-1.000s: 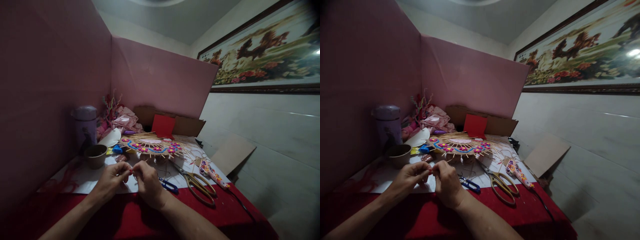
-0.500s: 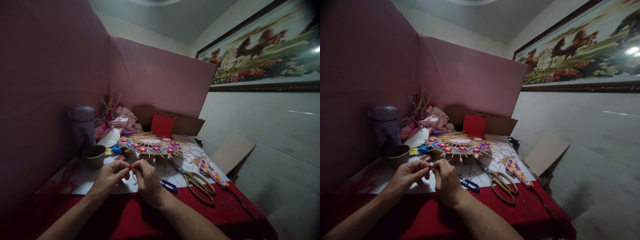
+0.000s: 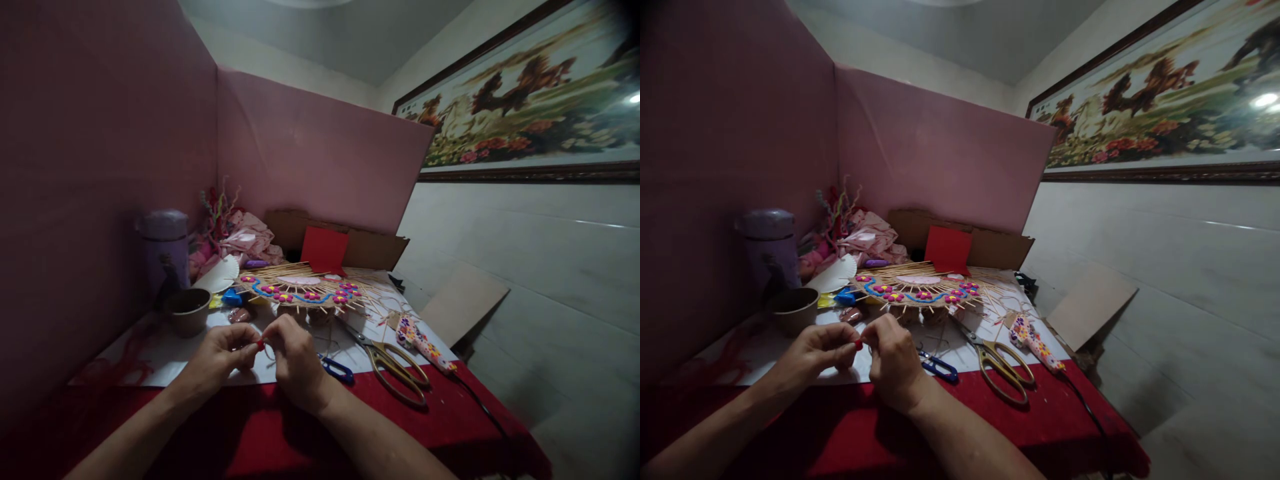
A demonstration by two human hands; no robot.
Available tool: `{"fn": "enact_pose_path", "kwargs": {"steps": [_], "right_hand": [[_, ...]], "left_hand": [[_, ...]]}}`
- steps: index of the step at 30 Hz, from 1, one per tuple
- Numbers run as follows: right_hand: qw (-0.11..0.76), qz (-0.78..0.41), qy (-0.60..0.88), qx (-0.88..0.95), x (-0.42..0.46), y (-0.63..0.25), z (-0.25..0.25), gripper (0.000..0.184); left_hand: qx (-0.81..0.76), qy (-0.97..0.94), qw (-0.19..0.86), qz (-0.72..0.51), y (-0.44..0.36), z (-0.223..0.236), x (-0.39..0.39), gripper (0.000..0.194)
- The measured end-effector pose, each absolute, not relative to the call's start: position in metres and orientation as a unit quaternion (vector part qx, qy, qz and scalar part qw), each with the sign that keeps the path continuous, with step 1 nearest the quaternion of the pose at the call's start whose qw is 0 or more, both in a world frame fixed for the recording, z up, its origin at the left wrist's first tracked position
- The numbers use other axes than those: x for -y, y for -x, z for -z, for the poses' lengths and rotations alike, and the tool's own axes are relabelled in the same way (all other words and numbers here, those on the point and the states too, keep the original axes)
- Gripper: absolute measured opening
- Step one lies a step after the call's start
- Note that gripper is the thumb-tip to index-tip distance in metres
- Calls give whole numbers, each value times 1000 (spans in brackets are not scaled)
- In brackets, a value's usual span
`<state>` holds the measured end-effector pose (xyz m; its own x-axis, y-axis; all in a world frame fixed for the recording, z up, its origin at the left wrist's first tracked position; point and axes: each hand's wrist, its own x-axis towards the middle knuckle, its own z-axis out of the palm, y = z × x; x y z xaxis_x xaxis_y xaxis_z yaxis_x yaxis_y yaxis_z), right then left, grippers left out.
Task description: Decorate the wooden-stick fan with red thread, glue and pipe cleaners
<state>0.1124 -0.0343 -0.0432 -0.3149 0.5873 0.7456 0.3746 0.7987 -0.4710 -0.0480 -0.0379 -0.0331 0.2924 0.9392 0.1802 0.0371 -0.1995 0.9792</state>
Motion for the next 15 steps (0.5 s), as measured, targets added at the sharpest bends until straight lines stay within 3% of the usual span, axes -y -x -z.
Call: {"fn": "enact_pose_path", "kwargs": {"steps": [7, 15], "right_hand": [[523, -320, 340, 713, 38, -107, 38, 15], [509, -347, 345, 708, 38, -109, 37, 13]], "left_hand": [[-376, -572, 511, -520, 43, 28, 42, 27], [-390, -566, 468, -555, 42, 28, 42, 24]]}}
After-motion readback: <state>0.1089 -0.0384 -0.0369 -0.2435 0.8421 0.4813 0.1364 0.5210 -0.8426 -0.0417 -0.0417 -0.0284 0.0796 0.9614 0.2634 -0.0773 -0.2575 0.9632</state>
